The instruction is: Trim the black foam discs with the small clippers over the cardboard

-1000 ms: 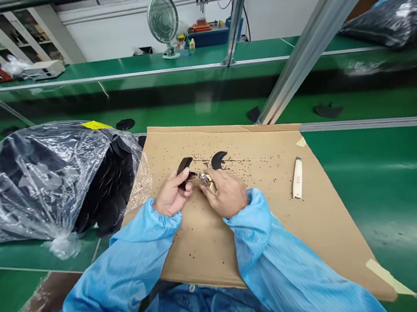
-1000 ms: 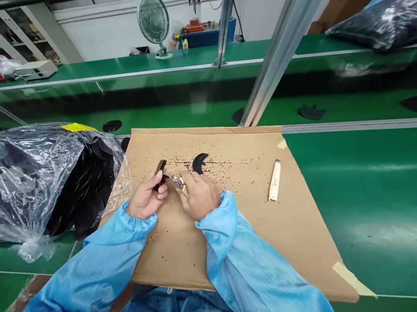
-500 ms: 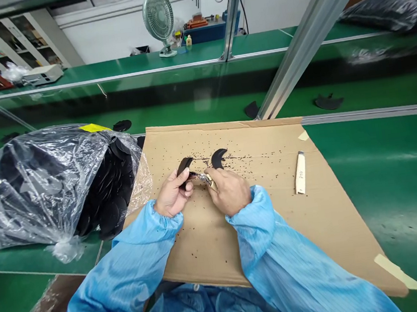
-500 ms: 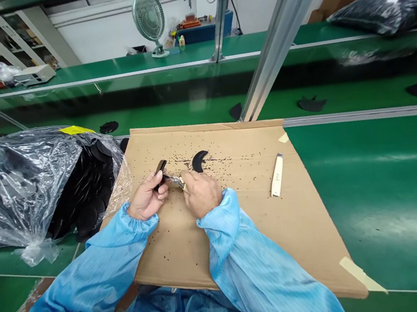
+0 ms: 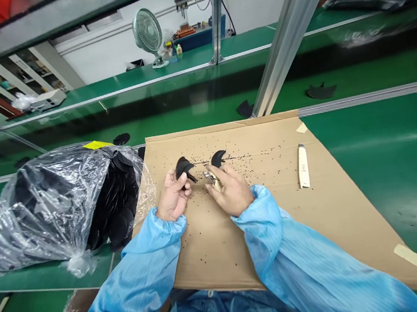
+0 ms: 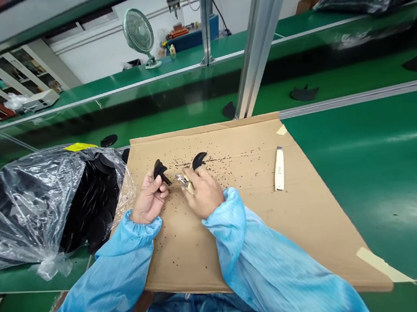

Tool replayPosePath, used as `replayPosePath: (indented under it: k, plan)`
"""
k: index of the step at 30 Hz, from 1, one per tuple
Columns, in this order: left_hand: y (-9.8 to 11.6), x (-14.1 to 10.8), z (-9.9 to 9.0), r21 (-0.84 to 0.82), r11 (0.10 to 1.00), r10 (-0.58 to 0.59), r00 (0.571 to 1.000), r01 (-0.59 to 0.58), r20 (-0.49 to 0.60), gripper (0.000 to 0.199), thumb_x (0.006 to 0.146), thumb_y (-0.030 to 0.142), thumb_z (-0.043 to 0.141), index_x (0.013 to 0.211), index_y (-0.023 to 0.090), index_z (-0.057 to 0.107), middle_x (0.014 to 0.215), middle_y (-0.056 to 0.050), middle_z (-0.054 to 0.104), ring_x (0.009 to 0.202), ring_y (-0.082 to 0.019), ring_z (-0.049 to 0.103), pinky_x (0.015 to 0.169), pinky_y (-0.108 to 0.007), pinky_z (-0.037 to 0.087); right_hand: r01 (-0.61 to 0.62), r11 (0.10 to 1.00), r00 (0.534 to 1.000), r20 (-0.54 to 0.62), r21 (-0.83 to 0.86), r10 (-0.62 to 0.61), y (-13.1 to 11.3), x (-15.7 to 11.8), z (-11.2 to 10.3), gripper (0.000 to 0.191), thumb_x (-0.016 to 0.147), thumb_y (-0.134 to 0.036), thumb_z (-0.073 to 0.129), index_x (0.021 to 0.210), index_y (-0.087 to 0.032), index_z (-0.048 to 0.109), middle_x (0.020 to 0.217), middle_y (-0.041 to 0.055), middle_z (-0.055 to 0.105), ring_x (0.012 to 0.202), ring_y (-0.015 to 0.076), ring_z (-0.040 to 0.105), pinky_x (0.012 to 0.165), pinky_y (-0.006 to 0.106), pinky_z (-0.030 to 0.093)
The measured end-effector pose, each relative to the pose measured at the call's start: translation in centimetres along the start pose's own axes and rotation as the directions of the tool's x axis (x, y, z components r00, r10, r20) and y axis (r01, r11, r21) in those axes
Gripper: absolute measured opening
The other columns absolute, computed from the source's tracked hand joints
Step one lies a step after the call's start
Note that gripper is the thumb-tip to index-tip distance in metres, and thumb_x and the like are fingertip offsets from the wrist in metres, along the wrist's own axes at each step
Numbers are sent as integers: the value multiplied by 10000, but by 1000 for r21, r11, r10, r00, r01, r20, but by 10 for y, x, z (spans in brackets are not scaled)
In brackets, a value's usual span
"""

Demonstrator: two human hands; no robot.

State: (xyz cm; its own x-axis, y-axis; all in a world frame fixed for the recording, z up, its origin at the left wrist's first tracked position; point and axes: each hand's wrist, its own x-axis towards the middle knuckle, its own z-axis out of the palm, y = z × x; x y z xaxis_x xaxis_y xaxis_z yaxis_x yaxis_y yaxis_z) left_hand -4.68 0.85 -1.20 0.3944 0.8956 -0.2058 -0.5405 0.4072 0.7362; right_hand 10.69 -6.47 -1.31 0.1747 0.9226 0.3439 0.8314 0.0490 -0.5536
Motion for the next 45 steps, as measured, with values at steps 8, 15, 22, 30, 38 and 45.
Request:
replayPosePath:
  k: [8, 15, 22, 30, 38, 45]
  plan:
    - [6, 2, -2, -92, 990, -109, 994, 106, -23, 321, 814, 112, 585, 1116, 202, 527, 770, -15, 555, 731, -162, 590, 605, -258, 490, 200, 980, 980, -10, 17, -200, 1, 1, 4, 448, 889, -284, 615, 1293, -114, 522, 1115, 105, 608, 1002, 263, 565, 904, 363, 458]
    - [11, -2, 1, -91, 972, -215, 976, 216, 26, 226, 818, 90, 539, 1036, 142, 567, 752, -16, 498, 522, -71, 444, 370, -130, 284, 235, 972, 956, 184, -20, -228, -7, -1, -3, 437, 888, -232, 621, 1301, -130, 524, 1090, 91, 625, 955, 252, 586, 869, 343, 463]
    - [9, -2, 1, -41, 978, -203, 977, 206, 69, 202, 820, 117, 553, 1018, 138, 589, 732, -9, 447, 518, -62, 381, 377, -125, 277, 221, 975, 942, 265, -25, -206, -10, -1, -6, 433, 910, -270, 602, 1321, -167, 509, 1063, 73, 623, 953, 237, 585, 840, 315, 454]
    - [7, -2, 0, 50, 981, -192, 979, 189, 72, 226, 805, 176, 622, 1027, 159, 582, 714, 1, 442, 503, -64, 374, 369, -128, 254, 187, 981, 926, 343, -58, -156, -13, -2, -8, 443, 938, -306, 539, 1366, -221, 458, 1101, 65, 611, 959, 230, 585, 774, 295, 449]
    - [6, -3, 3, 95, 982, -172, 983, 165, 71, 260, 764, 184, 664, 1010, 153, 585, 700, 7, 445, 486, -58, 381, 365, -129, 245, 202, 974, 924, 351, -104, -154, -14, -3, -8, 395, 930, -290, 530, 1319, -229, 495, 1055, 55, 623, 932, 240, 589, 729, 298, 447]
    - [2, -2, 0, 137, 983, -131, 990, 122, 54, 288, 751, 216, 696, 1016, 153, 604, 700, 3, 450, 485, -58, 385, 370, -144, 244, 202, 970, 918, 373, -138, -138, -15, -3, -6, 394, 898, -232, 533, 1291, -223, 512, 1034, 68, 625, 911, 247, 590, 723, 306, 458]
